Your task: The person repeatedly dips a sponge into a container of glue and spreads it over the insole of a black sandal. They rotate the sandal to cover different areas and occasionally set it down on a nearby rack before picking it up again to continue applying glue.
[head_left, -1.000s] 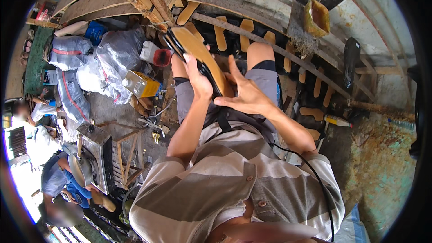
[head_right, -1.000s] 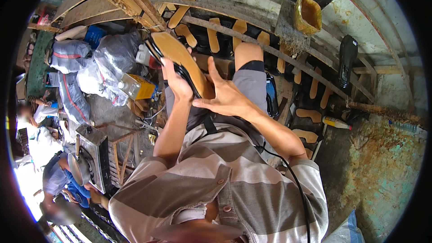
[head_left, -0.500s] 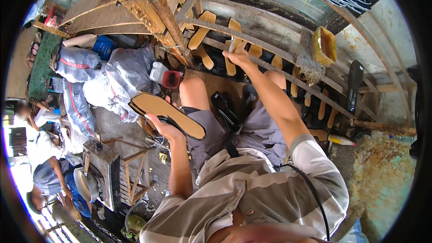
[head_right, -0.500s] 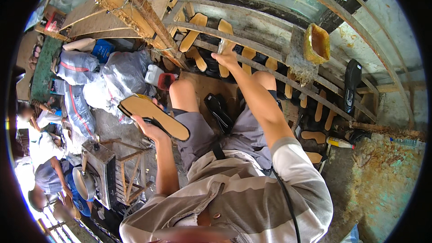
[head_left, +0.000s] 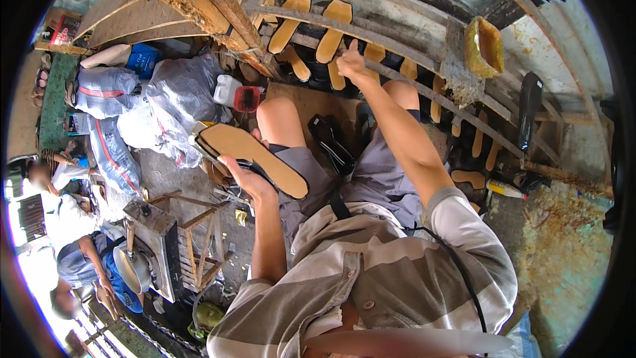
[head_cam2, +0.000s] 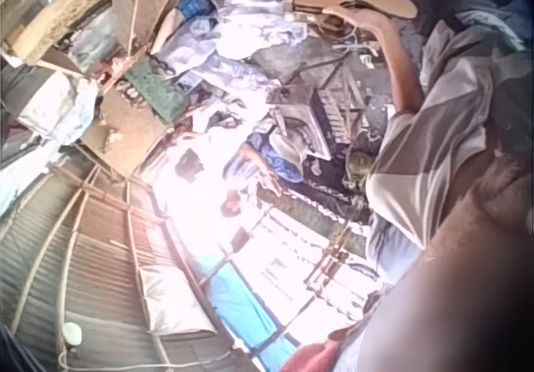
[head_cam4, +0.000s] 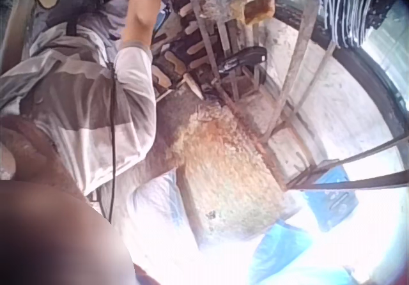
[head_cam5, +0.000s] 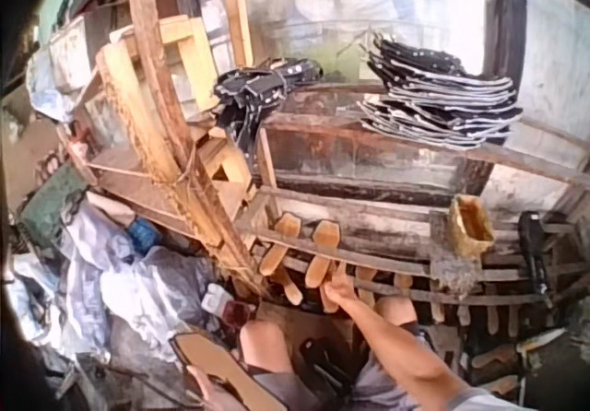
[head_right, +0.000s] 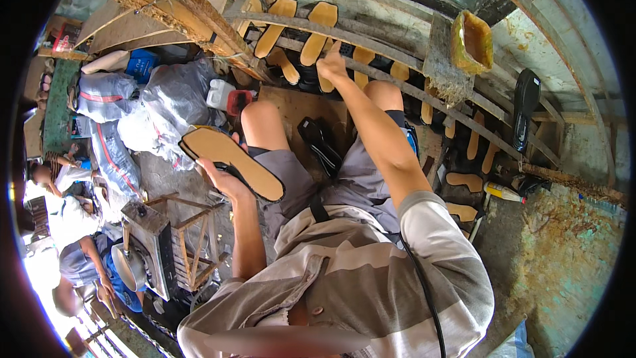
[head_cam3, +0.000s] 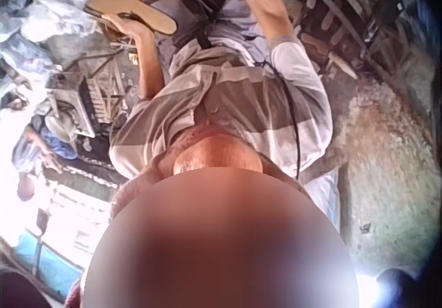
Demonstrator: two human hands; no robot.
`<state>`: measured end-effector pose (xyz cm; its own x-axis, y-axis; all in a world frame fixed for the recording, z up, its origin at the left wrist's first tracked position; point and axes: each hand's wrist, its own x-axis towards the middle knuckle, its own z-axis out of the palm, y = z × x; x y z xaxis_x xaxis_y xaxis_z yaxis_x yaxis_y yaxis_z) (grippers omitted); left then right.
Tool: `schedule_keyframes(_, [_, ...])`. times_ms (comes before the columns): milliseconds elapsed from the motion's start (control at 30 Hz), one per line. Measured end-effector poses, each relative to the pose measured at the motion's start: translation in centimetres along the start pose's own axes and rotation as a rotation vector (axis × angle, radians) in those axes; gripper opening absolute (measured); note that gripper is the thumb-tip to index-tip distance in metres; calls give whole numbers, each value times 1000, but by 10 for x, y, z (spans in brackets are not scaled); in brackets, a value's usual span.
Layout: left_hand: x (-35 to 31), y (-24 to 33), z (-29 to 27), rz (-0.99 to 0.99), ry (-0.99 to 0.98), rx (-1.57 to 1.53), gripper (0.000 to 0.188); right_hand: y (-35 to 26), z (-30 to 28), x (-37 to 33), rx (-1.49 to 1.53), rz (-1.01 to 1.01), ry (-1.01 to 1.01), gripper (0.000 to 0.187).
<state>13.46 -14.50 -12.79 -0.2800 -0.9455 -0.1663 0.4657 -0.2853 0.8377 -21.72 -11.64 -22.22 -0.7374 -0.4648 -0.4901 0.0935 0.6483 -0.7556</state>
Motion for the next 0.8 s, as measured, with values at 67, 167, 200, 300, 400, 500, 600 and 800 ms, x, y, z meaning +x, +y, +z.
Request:
schedule_keyframes(67, [-6,-2,11,-27,24,16,76,15,-10,-6,96,-94,62,89])
schedule_keyframes(167, [-17,-4,24,-43,-6,22,76,34,-13,7,138,-103,-49,88])
schedule_keyframes(200, [-20,-5,26,-25,-59,5,76,39,-10,14,112,-137,-31,88])
schedule_keyframes(300, [-27,-7,25,-33,-71,17,78,42,3,24,-5,-412,13,85])
schedule_keyframes(400, [-28,-10,19,-125,-135,57,79,27,4,-19,-386,-583,-176,68])
schedule_keyframes(500, [-26,-10,22,-209,-215,-106,80,-3,-33,-119,-42,-634,-743,70])
schedule_keyframes(600, [-29,-8,39,-419,-459,-277,86,-21,-136,-208,-292,-1167,42,63])
schedule_keyframes(800, [-55,-15,109,-850,-785,-757,93,-11,-341,-164,-803,-266,647,102])
